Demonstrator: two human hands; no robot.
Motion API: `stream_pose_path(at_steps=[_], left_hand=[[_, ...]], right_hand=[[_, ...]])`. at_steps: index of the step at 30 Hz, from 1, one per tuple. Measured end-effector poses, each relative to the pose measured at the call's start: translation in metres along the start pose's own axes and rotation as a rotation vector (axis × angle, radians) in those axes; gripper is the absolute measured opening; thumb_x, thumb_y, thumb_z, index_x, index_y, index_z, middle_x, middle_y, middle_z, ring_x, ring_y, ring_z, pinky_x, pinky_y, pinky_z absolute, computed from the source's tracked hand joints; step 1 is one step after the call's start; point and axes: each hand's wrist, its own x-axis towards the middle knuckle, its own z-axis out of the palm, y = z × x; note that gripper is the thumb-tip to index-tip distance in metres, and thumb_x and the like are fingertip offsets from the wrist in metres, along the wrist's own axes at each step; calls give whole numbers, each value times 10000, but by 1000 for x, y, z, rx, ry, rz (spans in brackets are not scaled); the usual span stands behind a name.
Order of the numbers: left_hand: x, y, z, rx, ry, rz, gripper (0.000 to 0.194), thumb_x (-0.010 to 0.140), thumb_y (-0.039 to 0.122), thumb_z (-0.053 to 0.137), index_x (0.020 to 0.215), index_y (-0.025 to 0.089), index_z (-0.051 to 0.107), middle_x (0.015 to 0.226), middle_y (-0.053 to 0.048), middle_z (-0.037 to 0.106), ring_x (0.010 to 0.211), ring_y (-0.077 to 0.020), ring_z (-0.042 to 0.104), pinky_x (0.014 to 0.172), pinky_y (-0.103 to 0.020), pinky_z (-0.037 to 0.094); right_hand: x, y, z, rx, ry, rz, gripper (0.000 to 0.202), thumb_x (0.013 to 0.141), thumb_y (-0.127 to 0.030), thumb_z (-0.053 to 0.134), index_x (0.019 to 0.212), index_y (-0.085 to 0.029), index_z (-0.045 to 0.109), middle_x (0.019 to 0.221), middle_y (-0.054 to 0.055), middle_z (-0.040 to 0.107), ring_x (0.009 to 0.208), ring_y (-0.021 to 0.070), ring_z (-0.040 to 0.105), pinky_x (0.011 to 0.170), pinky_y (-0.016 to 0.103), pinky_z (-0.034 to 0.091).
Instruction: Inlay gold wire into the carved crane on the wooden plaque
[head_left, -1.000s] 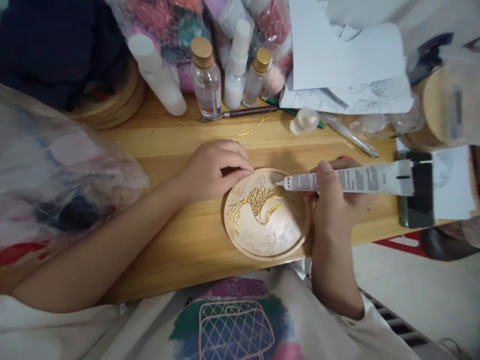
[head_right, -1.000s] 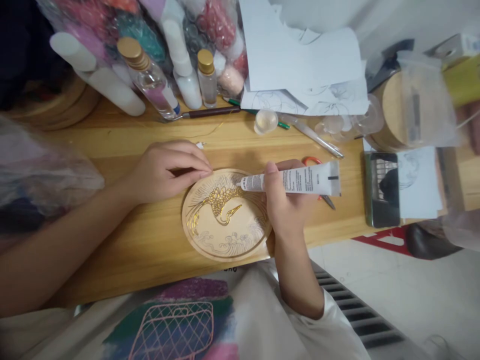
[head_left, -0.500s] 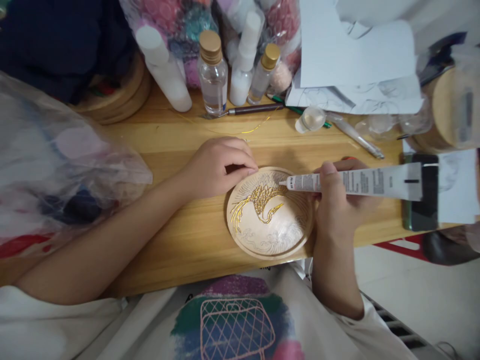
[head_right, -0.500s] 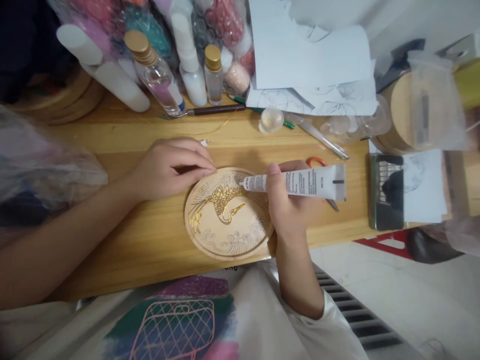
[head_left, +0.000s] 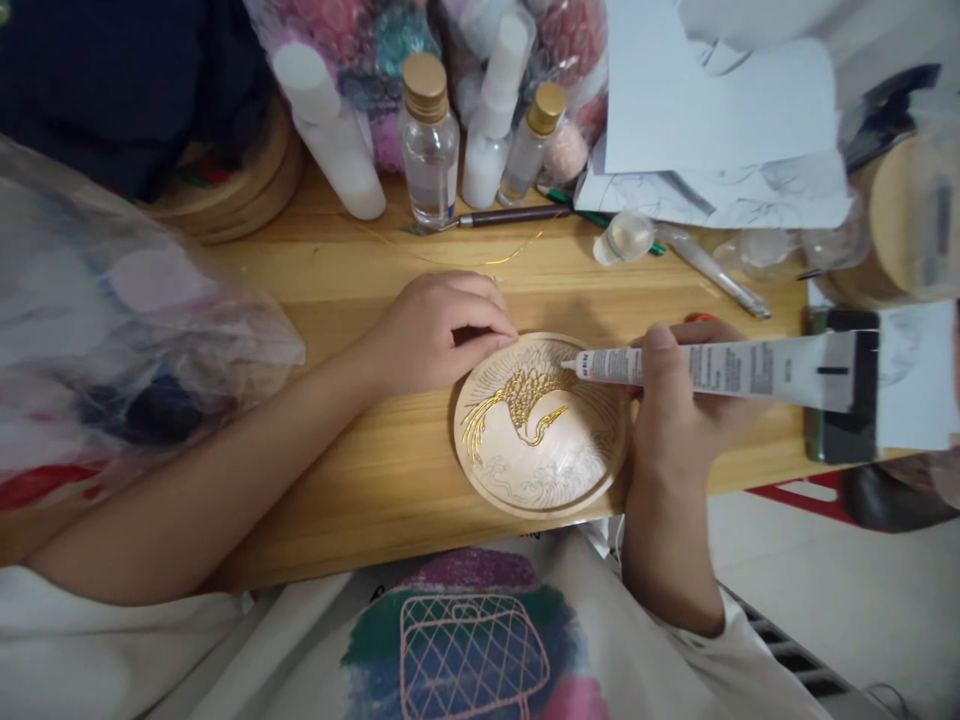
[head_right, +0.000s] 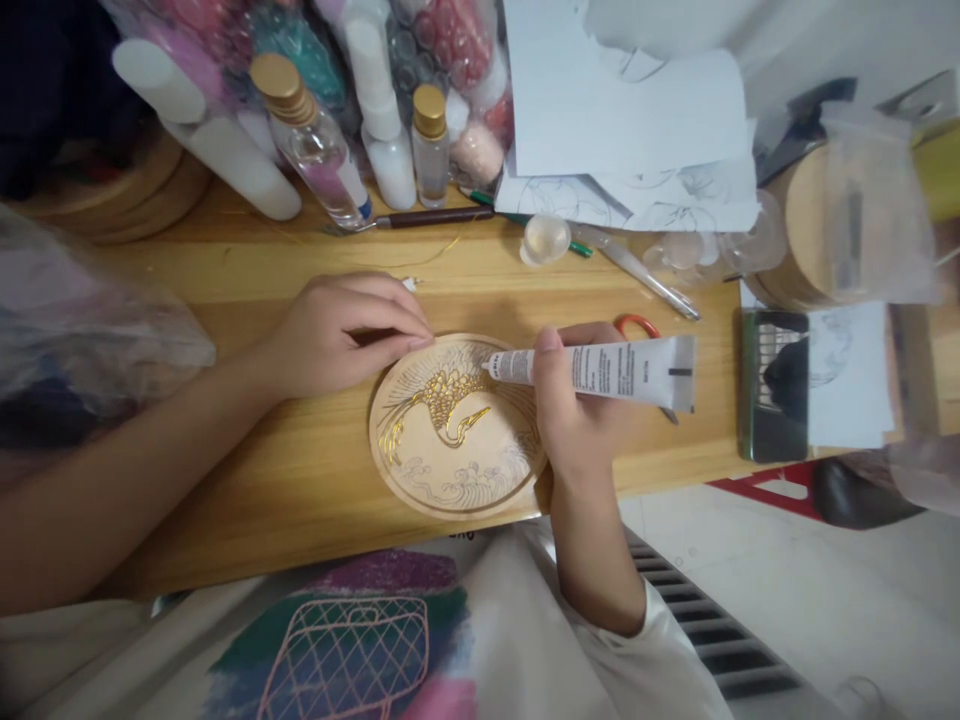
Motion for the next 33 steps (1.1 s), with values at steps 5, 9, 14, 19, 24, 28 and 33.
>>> stream_pose_path(at_steps=[5, 9, 14, 19, 24, 28, 33], left_hand=[[0, 0, 0, 1, -9, -9, 172, 910, 233, 603, 800, 223, 735, 864, -33, 742, 781, -163, 677, 718, -281, 519], [0, 1, 0, 4, -10, -14, 167, 908, 227, 603, 800, 221, 729, 865, -34, 742, 785, -166, 681, 729, -285, 521], [0, 1, 0, 6, -28, -59, 193, 916, 281, 593, 792, 245, 736, 879, -32, 747, 793, -177, 681, 727, -299, 524], [0, 0, 0, 2, -18, -39, 178, 916, 265, 603, 800, 237, 736, 881, -29, 746, 792, -172, 681, 734, -291, 523], [0, 0, 0, 15, -13, 1, 160, 916, 227, 609, 818, 211, 734, 868, -31, 742, 794, -156, 680, 742, -266, 512], [0, -1, 0, 22, -4, 25, 159, 919, 219, 612, 827, 183, 735, 867, -39, 740, 793, -142, 674, 749, -251, 505], [0, -3, 0, 17, 7, 49, 155, 918, 225, 620, 822, 184, 735, 853, -37, 738, 779, -146, 672, 731, -257, 508]], right_hand=[[0, 0, 0, -1, 10, -3, 237, 818, -370, 711, 688, -213, 589, 591, -50, 570, 521, 106, 524, 485, 252, 401], [-1, 1, 0, 13, 41, 16, 216, 817, -363, 704, 690, -234, 586, 608, -49, 561, 507, 108, 496, 485, 269, 384], [0, 0, 0, 17, 31, -2, 204, 804, -341, 712, 681, -232, 593, 611, -45, 564, 509, 109, 495, 478, 266, 374], [-1, 4, 0, 20, 54, 9, 246, 818, -405, 720, 686, -242, 591, 616, -32, 558, 505, 118, 482, 495, 288, 372], [-1, 7, 0, 0, 53, -35, 283, 830, -478, 700, 711, -251, 579, 640, -46, 557, 499, 111, 471, 500, 278, 388], [0, 6, -1, -1, 44, -67, 292, 836, -456, 693, 704, -226, 572, 618, -62, 553, 471, 92, 455, 487, 260, 386], [0, 7, -1, -15, 28, -68, 249, 844, -410, 690, 707, -236, 575, 621, -52, 560, 471, 97, 460, 475, 263, 383]])
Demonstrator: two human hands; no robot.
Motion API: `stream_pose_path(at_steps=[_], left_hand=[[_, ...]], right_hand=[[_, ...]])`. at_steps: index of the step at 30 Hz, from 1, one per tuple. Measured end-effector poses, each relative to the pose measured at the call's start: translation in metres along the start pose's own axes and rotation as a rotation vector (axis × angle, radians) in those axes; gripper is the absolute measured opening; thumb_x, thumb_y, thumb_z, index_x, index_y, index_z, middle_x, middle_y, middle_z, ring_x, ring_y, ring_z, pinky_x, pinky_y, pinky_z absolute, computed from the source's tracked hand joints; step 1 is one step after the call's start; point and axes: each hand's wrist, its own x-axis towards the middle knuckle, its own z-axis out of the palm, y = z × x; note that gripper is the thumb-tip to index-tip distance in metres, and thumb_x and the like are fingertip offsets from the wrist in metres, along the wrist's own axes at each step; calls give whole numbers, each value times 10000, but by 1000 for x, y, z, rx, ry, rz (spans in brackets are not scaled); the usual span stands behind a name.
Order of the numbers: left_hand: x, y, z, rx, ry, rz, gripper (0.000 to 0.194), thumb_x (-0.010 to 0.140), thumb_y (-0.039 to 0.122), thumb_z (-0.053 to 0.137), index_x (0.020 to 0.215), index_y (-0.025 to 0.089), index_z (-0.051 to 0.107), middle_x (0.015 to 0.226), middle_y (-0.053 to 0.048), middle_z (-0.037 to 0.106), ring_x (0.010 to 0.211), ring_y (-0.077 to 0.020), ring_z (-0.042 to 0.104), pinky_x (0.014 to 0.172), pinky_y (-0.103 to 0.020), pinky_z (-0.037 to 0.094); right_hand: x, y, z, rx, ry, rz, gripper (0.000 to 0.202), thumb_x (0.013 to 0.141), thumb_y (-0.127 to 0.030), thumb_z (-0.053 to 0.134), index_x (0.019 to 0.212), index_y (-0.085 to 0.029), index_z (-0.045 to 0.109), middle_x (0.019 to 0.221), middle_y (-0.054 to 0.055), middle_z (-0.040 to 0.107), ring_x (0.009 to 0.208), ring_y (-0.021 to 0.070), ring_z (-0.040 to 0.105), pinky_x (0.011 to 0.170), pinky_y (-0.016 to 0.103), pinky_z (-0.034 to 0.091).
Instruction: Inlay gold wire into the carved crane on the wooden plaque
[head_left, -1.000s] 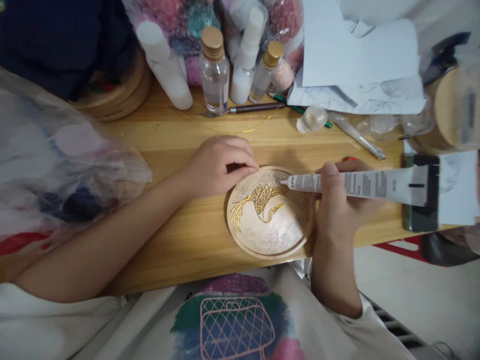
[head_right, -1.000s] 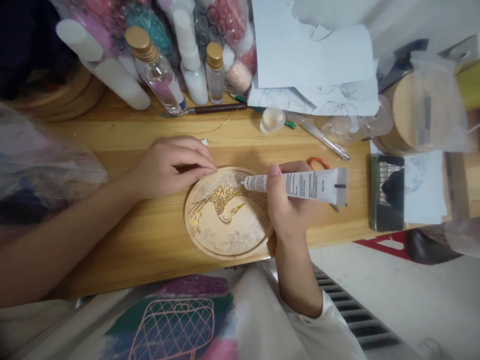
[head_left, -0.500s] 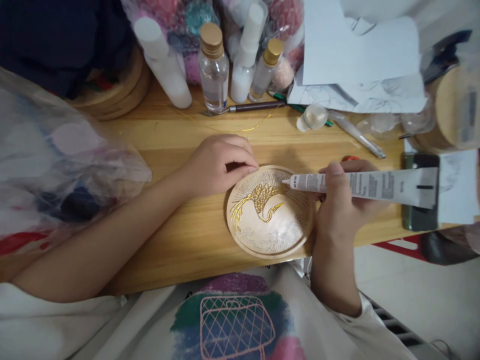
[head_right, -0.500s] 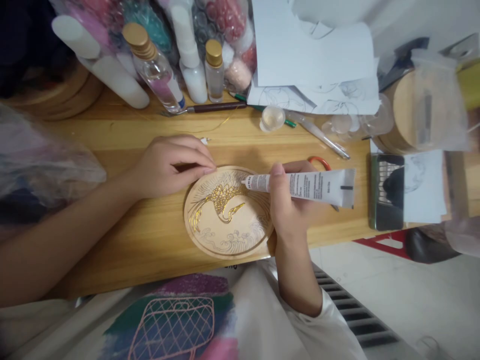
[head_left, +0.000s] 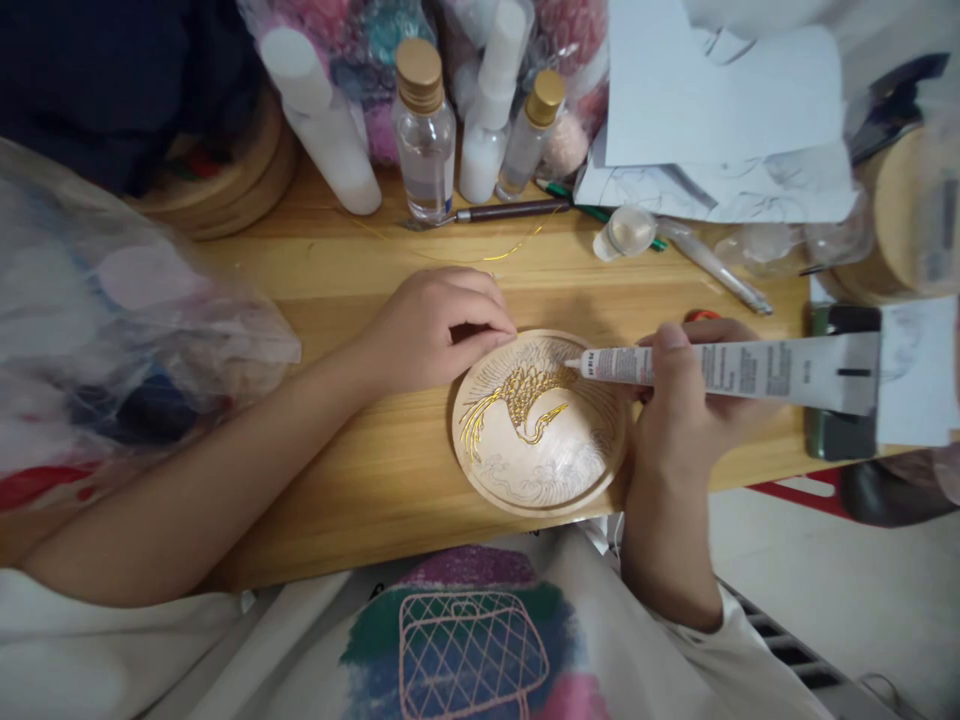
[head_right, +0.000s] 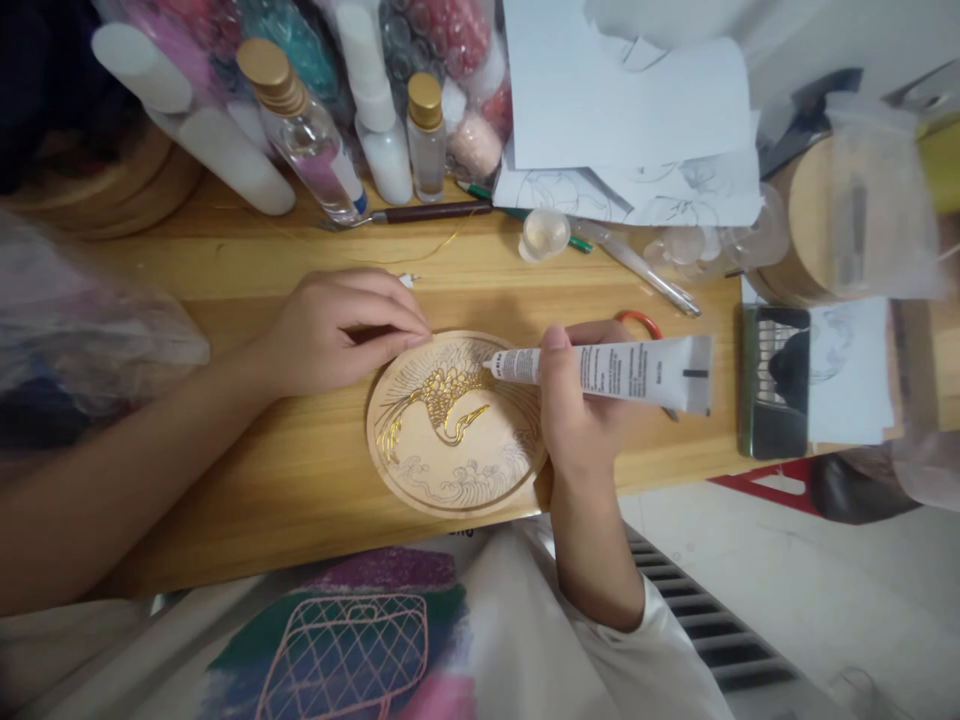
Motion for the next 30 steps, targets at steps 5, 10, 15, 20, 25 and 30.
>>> stream_pose_path(at_steps=[5, 10, 15, 20, 25, 30], left_hand=[[0, 0, 0, 2, -7, 0, 151, 918, 207, 616, 824, 184, 732, 862, -44, 737, 785, -150, 674, 723, -254, 503], [0, 2, -1, 0, -20, -31, 160, 920, 215, 605, 824, 193, 731, 875, -42, 736, 799, -154, 676, 738, -255, 498], [1, 3, -1, 6, -30, -52, 169, 921, 226, 600, 815, 204, 729, 876, -36, 738, 796, -153, 674, 734, -258, 500], [0, 2, -1, 7, -27, -50, 157, 916, 222, 608, 818, 203, 728, 876, -33, 738, 797, -154, 678, 731, -258, 504], [0, 1, 0, 9, -8, -14, 146, 914, 210, 618, 822, 192, 729, 861, -37, 737, 785, -149, 676, 716, -253, 502], [0, 1, 0, 7, -13, -23, 151, 922, 216, 614, 825, 195, 728, 865, -35, 735, 789, -146, 678, 721, -248, 501]], right_hand=[[1, 2, 1, 3, -26, -22, 248, 855, -410, 679, 708, -240, 574, 614, -55, 553, 515, 111, 503, 500, 267, 393], [1, 1, 0, 4, -32, -6, 242, 854, -397, 687, 709, -235, 580, 611, -47, 549, 538, 119, 517, 494, 259, 389], [1, 6, 1, 15, 39, -4, 248, 852, -413, 683, 714, -240, 570, 639, -37, 541, 522, 117, 492, 503, 270, 383], [0, 8, 1, 46, 39, 32, 236, 845, -409, 693, 722, -243, 579, 637, -39, 538, 522, 113, 487, 490, 264, 375], [0, 6, 0, 19, 15, 33, 269, 828, -440, 707, 711, -234, 582, 655, -35, 561, 525, 112, 487, 498, 273, 387], [0, 6, 0, 12, 38, 45, 271, 810, -456, 713, 706, -241, 586, 621, -49, 553, 485, 106, 463, 495, 277, 389]])
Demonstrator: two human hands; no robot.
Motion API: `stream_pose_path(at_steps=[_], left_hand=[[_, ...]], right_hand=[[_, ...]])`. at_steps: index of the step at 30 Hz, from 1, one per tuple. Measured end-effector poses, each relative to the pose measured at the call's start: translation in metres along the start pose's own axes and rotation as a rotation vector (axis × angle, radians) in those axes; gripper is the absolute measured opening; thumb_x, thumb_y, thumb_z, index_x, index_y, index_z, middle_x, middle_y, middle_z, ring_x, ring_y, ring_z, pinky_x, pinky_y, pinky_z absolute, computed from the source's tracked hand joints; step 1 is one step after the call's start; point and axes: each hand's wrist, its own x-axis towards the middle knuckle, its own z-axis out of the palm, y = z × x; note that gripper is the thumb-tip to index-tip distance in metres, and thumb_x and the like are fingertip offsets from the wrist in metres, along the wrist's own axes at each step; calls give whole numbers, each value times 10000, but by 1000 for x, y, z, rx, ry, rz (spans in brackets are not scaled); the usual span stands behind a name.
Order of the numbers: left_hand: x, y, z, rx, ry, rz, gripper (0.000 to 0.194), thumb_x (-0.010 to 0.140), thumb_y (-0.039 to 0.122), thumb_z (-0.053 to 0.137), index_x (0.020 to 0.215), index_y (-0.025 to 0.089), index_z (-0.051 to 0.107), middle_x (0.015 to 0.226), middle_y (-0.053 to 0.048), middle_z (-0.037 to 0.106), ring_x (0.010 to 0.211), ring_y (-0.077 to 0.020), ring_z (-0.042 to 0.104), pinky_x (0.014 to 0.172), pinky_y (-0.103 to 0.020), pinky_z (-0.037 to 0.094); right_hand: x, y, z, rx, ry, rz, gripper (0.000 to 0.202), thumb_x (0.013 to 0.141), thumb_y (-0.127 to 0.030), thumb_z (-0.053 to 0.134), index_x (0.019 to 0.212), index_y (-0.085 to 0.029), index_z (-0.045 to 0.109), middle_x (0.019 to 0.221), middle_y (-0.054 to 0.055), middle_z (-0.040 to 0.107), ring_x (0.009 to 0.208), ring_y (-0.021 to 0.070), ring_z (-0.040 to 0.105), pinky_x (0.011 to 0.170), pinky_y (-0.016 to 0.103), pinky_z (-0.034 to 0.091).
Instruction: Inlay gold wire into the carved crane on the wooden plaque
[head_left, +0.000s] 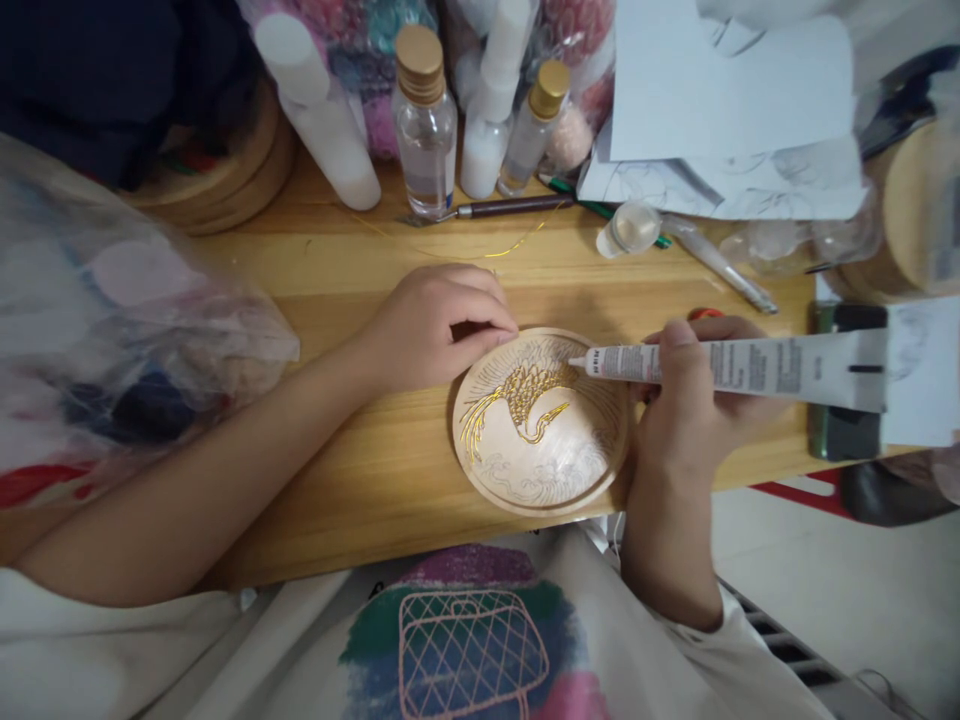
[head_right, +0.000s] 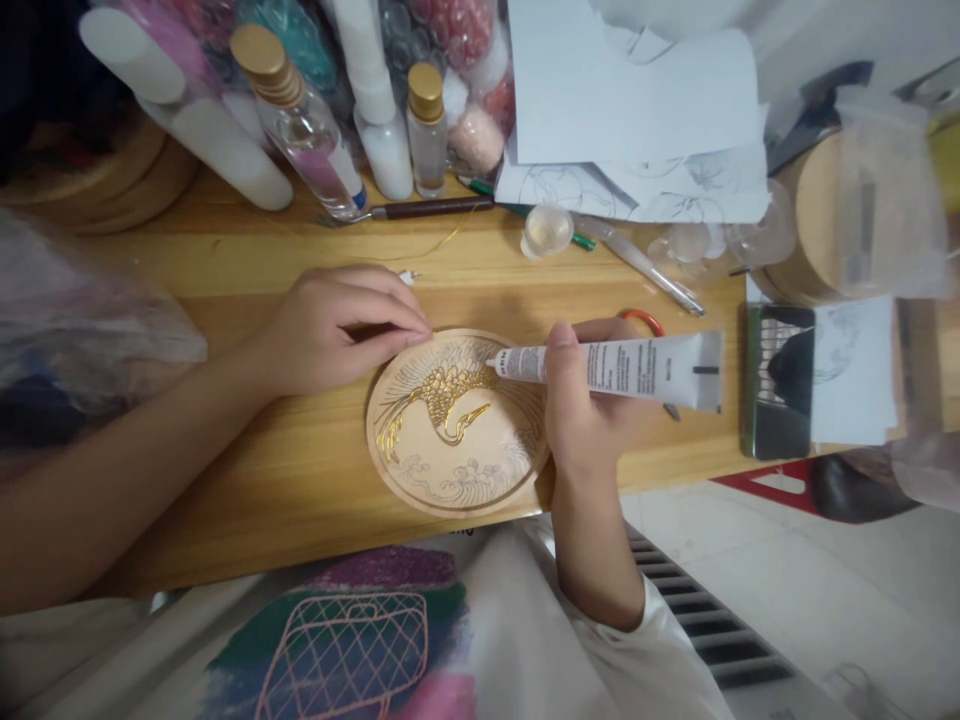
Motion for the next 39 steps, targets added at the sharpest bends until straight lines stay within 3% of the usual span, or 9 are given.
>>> stream_pose_path(at_steps=[19, 35, 39], left_hand=[[2, 3, 0, -13, -22, -66, 170, 909, 245, 600, 794, 221, 723, 877, -33, 743, 809, -163, 683, 747, -265, 500], [0, -1, 0, -14, 13, 28, 148, 917, 222, 624, 825, 191, 735, 856, -44, 739, 777, -149, 678, 705, -260, 506], [1, 1, 0, -11, 5, 5, 155, 918, 210, 614, 815, 197, 729, 852, -43, 737, 780, -153, 675, 710, -265, 509]], right_hand=[[0, -7, 1, 29, -88, -9, 171, 816, -288, 692, 699, -217, 590, 597, -52, 574, 510, 110, 525, 473, 250, 384], [1, -6, 1, 22, -64, -11, 205, 806, -343, 710, 679, -229, 596, 594, -56, 564, 481, 100, 483, 468, 258, 377], [1, -4, -1, 14, -108, -19, 209, 818, -326, 706, 673, -218, 599, 563, -57, 556, 454, 90, 479, 414, 233, 349]])
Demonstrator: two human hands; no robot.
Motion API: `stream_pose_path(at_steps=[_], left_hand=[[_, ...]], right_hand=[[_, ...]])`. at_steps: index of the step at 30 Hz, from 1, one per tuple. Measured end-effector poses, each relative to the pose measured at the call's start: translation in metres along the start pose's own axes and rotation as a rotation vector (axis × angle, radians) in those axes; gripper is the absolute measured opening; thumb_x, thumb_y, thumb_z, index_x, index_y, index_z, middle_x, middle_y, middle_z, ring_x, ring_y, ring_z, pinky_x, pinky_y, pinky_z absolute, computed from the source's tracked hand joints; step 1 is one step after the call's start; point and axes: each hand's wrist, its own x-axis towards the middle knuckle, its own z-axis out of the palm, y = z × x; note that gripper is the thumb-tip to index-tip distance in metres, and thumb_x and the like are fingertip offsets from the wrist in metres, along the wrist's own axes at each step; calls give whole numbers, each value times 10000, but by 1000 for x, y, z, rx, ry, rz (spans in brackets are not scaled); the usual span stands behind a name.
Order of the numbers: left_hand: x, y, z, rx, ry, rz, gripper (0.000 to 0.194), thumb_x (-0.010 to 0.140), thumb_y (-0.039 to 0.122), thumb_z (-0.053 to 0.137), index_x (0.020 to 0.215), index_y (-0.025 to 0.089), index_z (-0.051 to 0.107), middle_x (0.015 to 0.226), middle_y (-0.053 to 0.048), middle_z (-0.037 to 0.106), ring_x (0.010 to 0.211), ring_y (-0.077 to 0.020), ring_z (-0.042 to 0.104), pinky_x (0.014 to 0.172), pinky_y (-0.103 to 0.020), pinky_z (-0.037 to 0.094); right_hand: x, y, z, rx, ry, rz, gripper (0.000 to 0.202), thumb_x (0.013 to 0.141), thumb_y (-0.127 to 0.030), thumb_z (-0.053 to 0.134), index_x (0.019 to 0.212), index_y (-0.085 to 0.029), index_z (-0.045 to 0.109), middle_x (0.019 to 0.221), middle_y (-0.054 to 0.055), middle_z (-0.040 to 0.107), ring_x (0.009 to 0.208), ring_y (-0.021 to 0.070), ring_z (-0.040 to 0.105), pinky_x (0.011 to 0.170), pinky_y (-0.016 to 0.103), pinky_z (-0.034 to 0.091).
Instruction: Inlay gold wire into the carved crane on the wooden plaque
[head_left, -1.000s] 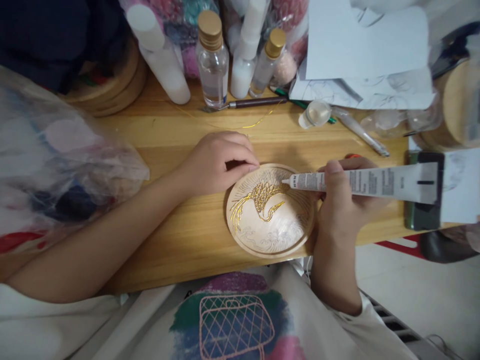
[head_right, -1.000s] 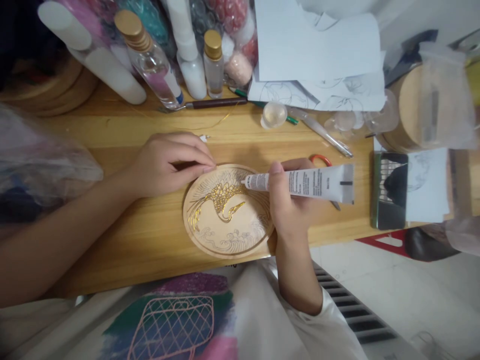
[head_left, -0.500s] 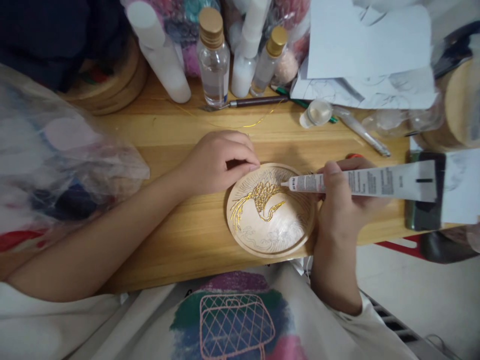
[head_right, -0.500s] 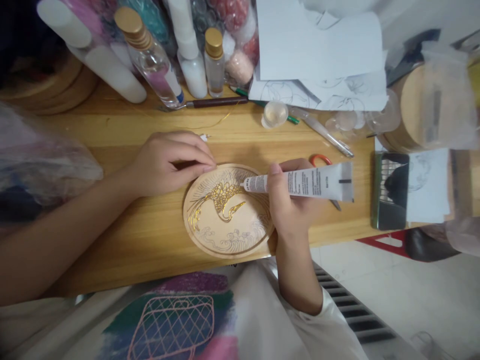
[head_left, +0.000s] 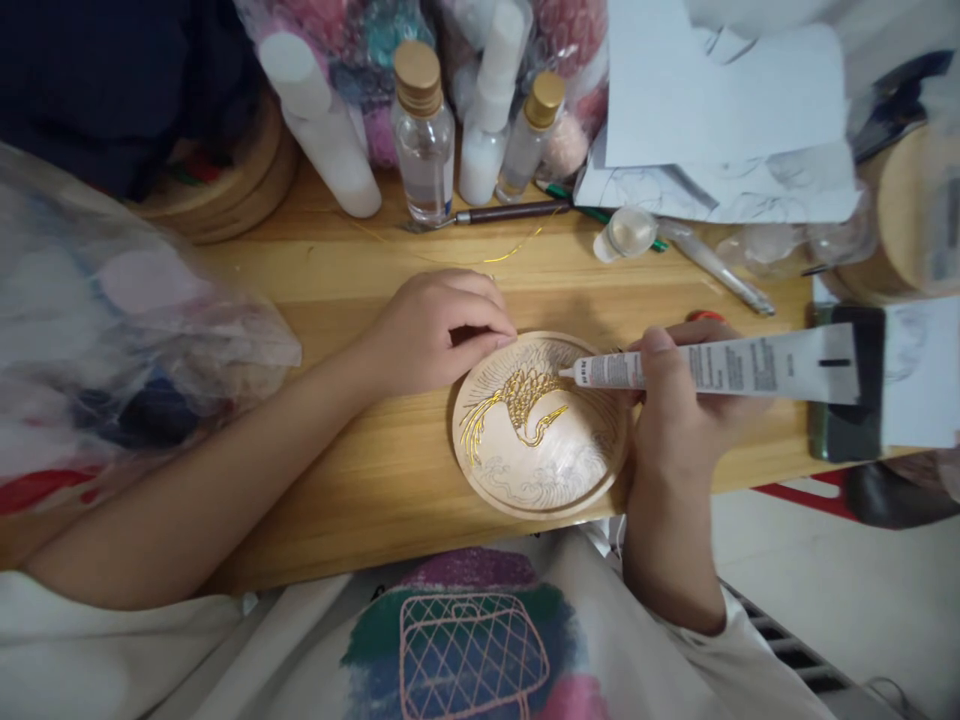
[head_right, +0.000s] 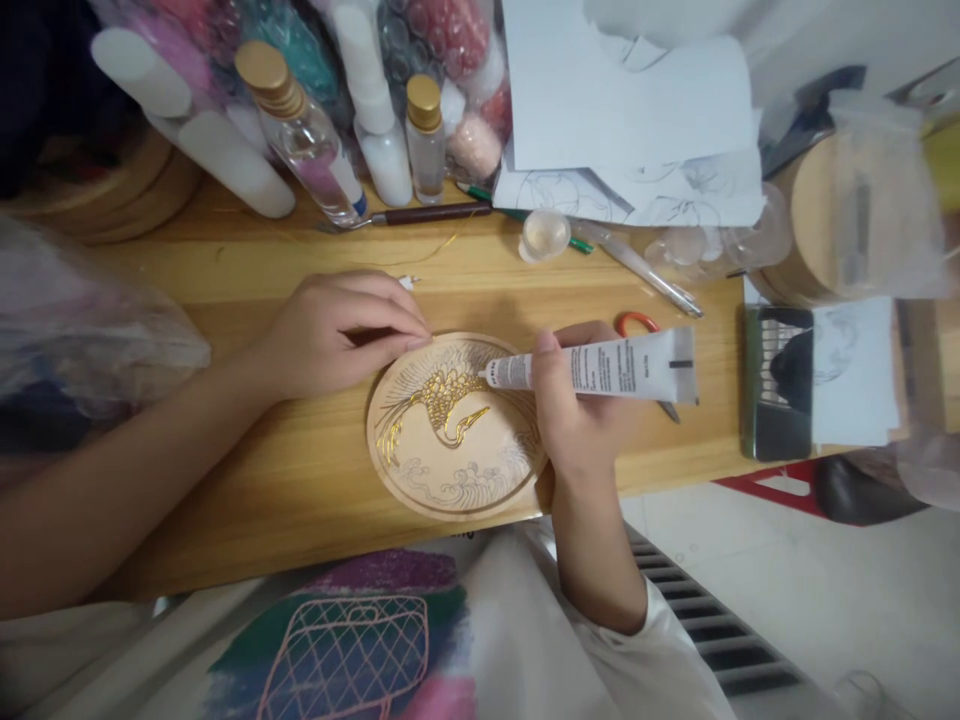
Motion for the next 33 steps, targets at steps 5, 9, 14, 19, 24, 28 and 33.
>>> stream_pose_path(at_steps=[5, 9, 14, 19, 24, 28, 33], left_hand=[[0, 0, -1, -7, 6, 6, 142, 914, 196, 621, 820, 185, 726, 848, -37, 740, 776, -143, 678, 713, -252, 518], [0, 3, 0, 0, 34, 18, 128, 907, 161, 628, 822, 170, 723, 839, -33, 736, 769, -123, 682, 712, -227, 531], [-5, 8, -4, 214, 280, -66, 123, 919, 208, 612, 843, 187, 706, 896, -34, 741, 835, -134, 696, 758, -260, 568], [-10, 13, -19, 381, 319, -149, 152, 934, 260, 583, 864, 199, 704, 973, -56, 734, 902, -168, 695, 840, -331, 583], [-7, 15, -10, 444, 200, -112, 184, 920, 263, 576, 812, 227, 720, 968, -63, 744, 915, -199, 698, 816, -358, 594], [-1, 10, 2, 483, 180, -82, 209, 924, 249, 559, 813, 221, 734, 987, -88, 745, 910, -228, 687, 804, -412, 586], [-1, 7, 6, 495, 162, -48, 237, 944, 256, 531, 818, 238, 731, 943, -66, 739, 899, -211, 682, 808, -396, 587]], right_hand=[[-1, -2, -1, 57, 28, 86, 276, 809, -420, 723, 688, -207, 596, 580, -58, 568, 459, 83, 478, 409, 226, 358], [6, -10, 1, 281, 117, 287, 271, 761, -365, 749, 671, -202, 552, 541, -69, 545, 393, 72, 444, 342, 208, 313], [23, -12, -4, 717, -9, 583, 364, 617, -434, 807, 592, -194, 534, 411, -91, 443, 320, 48, 347, 276, 164, 250], [33, -4, -11, 1047, -200, 798, 396, 622, -458, 831, 598, -197, 534, 387, -92, 442, 325, 47, 375, 306, 147, 316], [33, -5, -11, 1143, -217, 851, 371, 720, -469, 778, 614, -200, 545, 396, -86, 456, 343, 48, 395, 334, 151, 343], [32, -8, -11, 1190, -227, 888, 349, 723, -445, 781, 620, -198, 557, 389, -87, 452, 334, 46, 398, 326, 149, 323], [32, -11, -9, 1234, -223, 889, 385, 746, -417, 761, 554, -193, 513, 375, -82, 435, 323, 45, 388, 314, 152, 297]])
